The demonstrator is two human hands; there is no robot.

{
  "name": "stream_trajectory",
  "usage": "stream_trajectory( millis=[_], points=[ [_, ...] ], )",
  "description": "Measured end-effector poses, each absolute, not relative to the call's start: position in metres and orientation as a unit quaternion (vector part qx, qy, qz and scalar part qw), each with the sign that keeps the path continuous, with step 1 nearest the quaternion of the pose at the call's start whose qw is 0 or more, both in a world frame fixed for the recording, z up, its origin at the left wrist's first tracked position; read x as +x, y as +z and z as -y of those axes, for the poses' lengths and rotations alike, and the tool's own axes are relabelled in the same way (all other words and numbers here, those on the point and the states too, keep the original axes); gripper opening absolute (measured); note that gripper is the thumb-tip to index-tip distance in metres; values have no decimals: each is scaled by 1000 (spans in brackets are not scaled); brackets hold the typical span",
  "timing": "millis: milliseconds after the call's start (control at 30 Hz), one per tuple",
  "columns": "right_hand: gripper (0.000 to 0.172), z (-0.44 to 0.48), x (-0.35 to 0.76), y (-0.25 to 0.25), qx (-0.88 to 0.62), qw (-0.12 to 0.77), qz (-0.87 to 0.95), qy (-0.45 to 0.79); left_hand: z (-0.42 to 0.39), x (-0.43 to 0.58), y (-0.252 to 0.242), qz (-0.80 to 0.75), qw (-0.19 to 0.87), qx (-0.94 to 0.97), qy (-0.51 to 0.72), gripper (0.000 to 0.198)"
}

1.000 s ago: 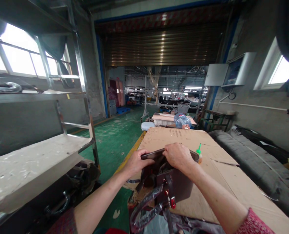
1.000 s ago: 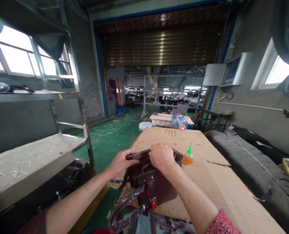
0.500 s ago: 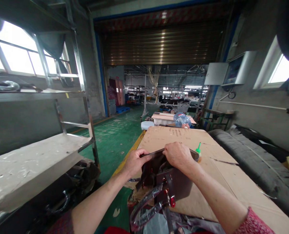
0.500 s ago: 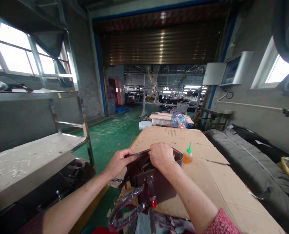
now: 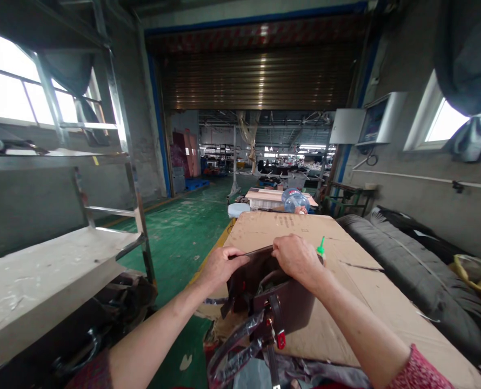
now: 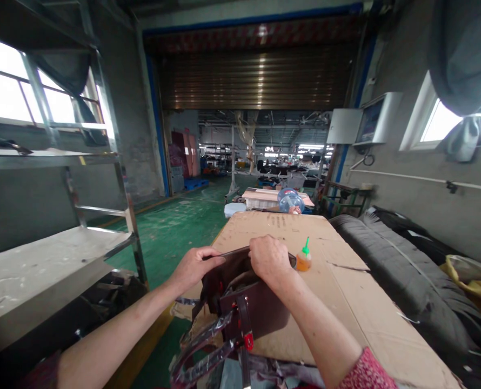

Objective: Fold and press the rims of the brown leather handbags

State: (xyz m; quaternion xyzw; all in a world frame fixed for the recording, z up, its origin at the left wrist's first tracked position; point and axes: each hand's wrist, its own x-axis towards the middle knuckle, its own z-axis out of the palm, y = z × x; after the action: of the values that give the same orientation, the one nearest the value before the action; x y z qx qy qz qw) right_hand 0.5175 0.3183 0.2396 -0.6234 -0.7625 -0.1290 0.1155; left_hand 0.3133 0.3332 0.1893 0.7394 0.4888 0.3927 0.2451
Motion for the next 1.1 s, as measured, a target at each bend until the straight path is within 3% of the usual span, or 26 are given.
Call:
stream_trajectory(
  millis=[900,1100],
  points=[
    [15,-319,515,248,-641,110,745,-144,-335,312,189,-470,258,763,361,27],
    [21,-317,511,250,-645,100,742,-151,-350,333,218,-455,144,841,256,19]
  ],
)
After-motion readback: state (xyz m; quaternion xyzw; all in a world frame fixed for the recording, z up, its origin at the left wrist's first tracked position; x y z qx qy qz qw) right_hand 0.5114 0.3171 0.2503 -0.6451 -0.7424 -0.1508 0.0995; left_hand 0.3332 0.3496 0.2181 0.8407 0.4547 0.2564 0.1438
